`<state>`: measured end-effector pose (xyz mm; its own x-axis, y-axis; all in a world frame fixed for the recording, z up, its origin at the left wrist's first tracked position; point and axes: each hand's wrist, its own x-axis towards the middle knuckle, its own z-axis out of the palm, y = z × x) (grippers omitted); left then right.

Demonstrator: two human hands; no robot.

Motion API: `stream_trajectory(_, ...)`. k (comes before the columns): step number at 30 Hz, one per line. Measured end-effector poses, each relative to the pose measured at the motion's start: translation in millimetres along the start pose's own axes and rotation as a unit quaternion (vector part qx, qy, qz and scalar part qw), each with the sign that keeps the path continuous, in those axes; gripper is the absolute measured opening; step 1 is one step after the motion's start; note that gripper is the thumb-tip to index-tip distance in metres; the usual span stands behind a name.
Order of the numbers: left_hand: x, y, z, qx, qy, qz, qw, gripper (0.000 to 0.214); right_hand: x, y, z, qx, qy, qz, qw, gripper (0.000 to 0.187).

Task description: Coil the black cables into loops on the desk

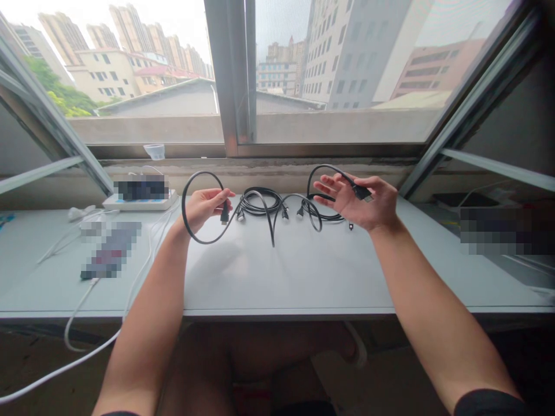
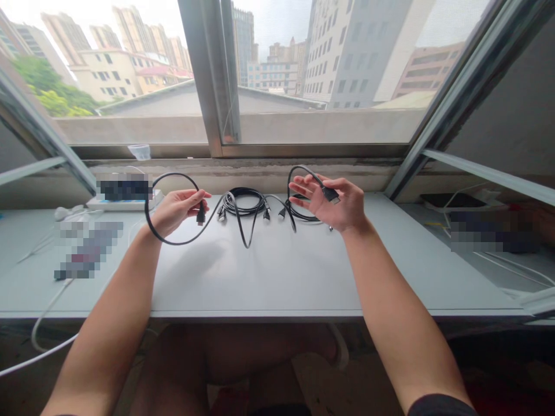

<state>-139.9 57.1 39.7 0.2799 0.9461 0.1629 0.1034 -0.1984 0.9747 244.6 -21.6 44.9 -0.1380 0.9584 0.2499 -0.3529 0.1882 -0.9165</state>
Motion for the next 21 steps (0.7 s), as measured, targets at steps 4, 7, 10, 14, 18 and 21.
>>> stream_trajectory(4,-0.2,0.6,-0.3,0.004,0.006,0.004,1.000,0.059,-2.1,-2.2,-0.2,-0.028,0.021,-0.009,0.999,0.031)
stream_trajectory(7,-0.5,1.2,0.3,0.005,0.004,0.002,1.000,0.059,-2.6,-3.1,0.2,-0.013,0.021,-0.006,1.000,0.031)
stream_trajectory(10,0.3,-0.4,0.2,0.004,0.005,0.001,1.000,0.058,-1.7,-2.7,2.7,0.006,0.016,0.005,1.000,0.033)
stream_trajectory(14,1.9,-5.5,0.5,0.008,-0.022,-0.014,1.000,0.056,0.4,1.2,7.2,0.024,0.018,0.026,0.999,0.036)
stream_trajectory(18,1.3,-7.0,6.4,0.022,-0.072,-0.031,0.997,0.056,5.2,12.1,7.2,0.033,0.000,0.080,0.996,0.033)
stream_trajectory(21,0.9,-7.3,13.7,0.070,-0.107,-0.026,0.991,0.055,11.1,24.8,3.9,0.024,0.008,0.114,0.993,0.024)
